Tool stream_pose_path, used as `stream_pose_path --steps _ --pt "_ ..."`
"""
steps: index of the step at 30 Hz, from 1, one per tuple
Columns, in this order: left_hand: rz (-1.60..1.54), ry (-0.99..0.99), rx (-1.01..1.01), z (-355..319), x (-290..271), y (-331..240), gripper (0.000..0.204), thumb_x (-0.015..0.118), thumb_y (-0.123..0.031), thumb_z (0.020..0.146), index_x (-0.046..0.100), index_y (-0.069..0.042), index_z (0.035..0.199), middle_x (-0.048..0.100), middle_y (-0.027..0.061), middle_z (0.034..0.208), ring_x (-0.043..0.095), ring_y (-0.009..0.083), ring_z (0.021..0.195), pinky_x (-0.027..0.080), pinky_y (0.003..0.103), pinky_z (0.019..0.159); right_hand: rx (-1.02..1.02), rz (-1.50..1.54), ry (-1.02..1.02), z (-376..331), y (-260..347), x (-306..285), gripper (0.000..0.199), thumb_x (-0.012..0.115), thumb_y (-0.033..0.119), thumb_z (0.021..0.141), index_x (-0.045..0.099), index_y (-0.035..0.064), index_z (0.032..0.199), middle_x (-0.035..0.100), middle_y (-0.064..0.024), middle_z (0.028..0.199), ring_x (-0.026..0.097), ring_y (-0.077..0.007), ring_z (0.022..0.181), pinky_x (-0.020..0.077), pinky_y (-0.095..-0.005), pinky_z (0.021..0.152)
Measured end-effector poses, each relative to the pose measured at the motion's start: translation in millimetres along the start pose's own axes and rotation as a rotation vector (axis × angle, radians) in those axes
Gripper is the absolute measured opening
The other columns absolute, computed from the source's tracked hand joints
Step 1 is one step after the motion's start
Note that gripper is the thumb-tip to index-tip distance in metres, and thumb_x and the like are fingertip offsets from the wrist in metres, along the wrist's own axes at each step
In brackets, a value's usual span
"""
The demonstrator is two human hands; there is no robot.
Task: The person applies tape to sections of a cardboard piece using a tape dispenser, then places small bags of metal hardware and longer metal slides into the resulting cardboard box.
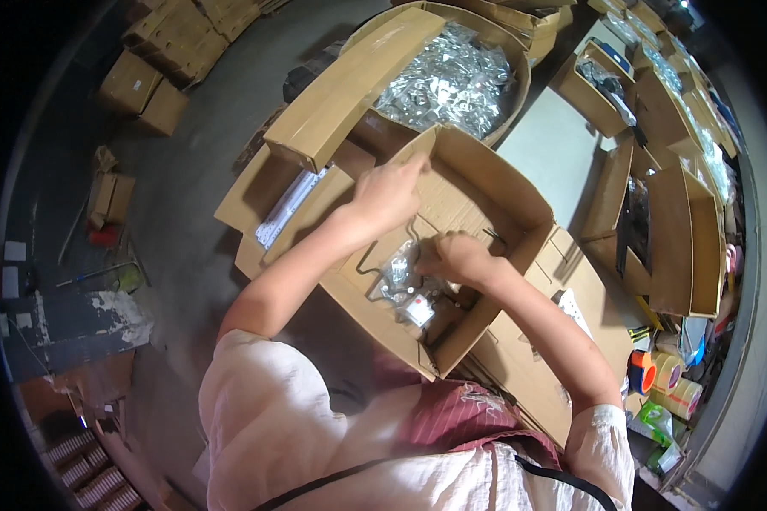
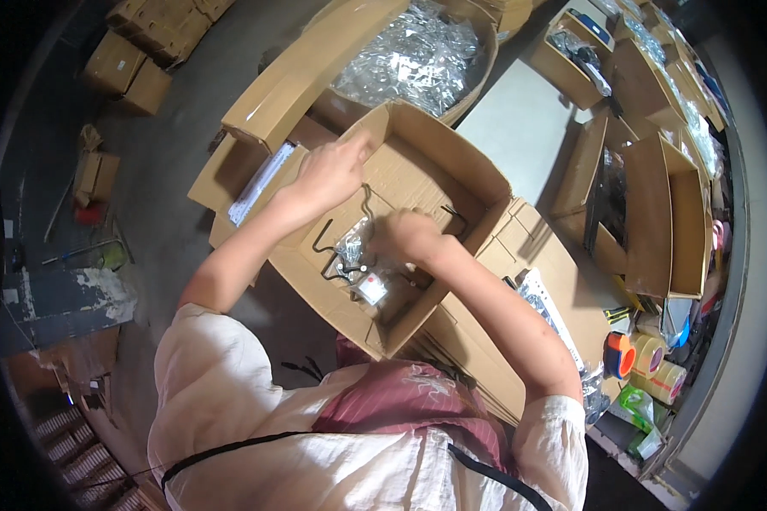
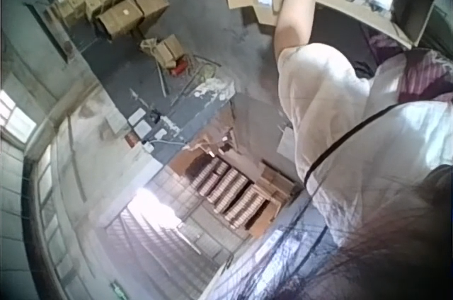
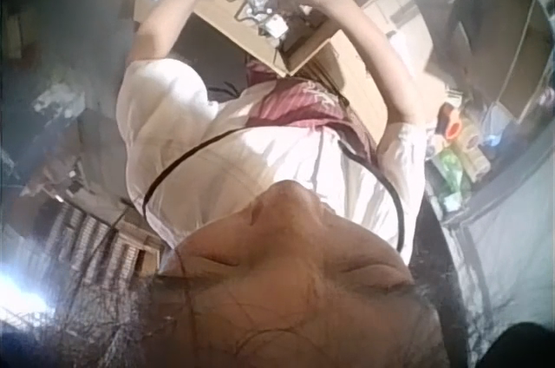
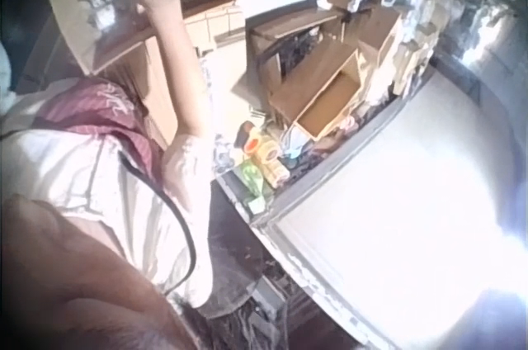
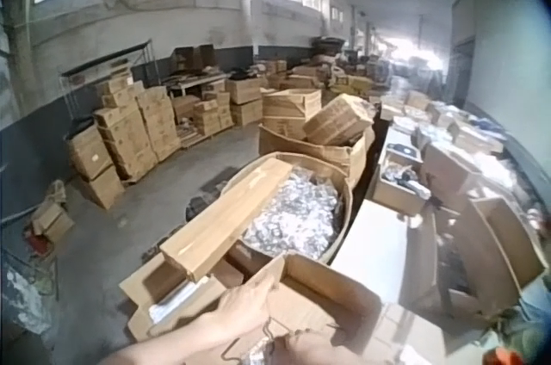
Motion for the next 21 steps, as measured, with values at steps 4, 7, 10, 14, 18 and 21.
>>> stream_pose_path --steps 4,7,10,14,18,21 --pt "0.071 0.319 -0.01 -14.3 9.5 4.9 0.024 0.06 -0.021 0.094 0.067 -0.007 0.112 0.072 0.0205 0.09 0.07 0.0415 0.091 0.054 0.051 0.081 -0.05 -0.094 -0.034 -4.5 0.7 11.2 0.039 0.073 0.03 0.078 0.075 0.0055 0.109 0.072 -0.0156 0.104 0.062 -0.0332 0.113 0.0473 -0.0451 0.102" --pt "-0.011 0.319 -0.009 -25.6 2.0 -1.1 0.031 0.069 -0.032 0.091 0.072 -0.007 0.11 0.072 0.016 0.088 0.071 0.035 0.089 0.054 0.044 0.082 -0.163 -0.107 -0.208 -7.2 -9.7 0.6 0.025 0.074 0.022 0.076 0.078 0.0111 0.099 0.073 -0.0148 0.093 0.066 -0.0336 0.099 0.0509 -0.0452 0.093" --pt "-0.27 0.367 -0.075 -34.8 -14.4 -2.5 0.036 0.077 -0.035 0.087 0.073 -0.008 0.11 0.07 0.0124 0.091 0.069 0.0274 0.088 0.053 0.039 0.082 -0.298 0.472 -0.409 -36.7 -6.1 -37.7 0.009 0.073 0.008 0.08 0.075 0.0027 0.087 0.07 -0.0134 0.079 0.068 -0.0246 0.079 0.0529 -0.0359 0.075" --pt "-0.436 0.221 0.196 -45.3 -17.2 10.1 0.039 0.081 -0.037 0.084 0.075 -0.006 0.107 0.07 0.0115 0.095 0.067 0.0232 0.093 0.052 0.037 0.084 -0.286 1.251 -0.237 -45.1 -3.2 -43.9 0.015 0.067 0.012 0.096 0.072 -0.0016 0.101 0.072 -0.0075 0.086 0.067 -0.0111 0.079 0.0534 -0.0289 0.073" --pt "-1.031 0.238 -0.199 -56.0 -11.9 15.4 0.027 0.073 -0.017 0.088 0.072 0.001 0.108 0.071 0.0132 0.102 0.068 0.0191 0.09 0.056 0.034 0.078 0.011 0.748 -0.229 -28.4 -13.7 -38.3 0.028 0.065 0.021 0.098 0.069 -0.0035 0.111 0.073 -0.0136 0.093 0.071 -0.0195 0.087 0.0549 -0.0342 0.082" --pt "-1.423 0.318 -0.466 -61.5 -11.1 24.3 0.035 0.057 0.004 0.085 0.063 0.004 0.119 0.07 0.017 0.107 0.068 0.0172 0.081 0.058 0.03 0.068 0.014 -0.035 -0.036 -7.6 -23.4 0.9 0.034 0.067 0.026 0.088 0.068 0.0014 0.111 0.073 -0.0214 0.097 0.068 -0.0397 0.097 0.0536 -0.0429 0.087"
Point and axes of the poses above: each hand's wrist, its own z-axis towards the middle knuckle, its own x-axis out of the palm, y = z × x, the point moved 3 cm from there along z, towards the middle knuckle
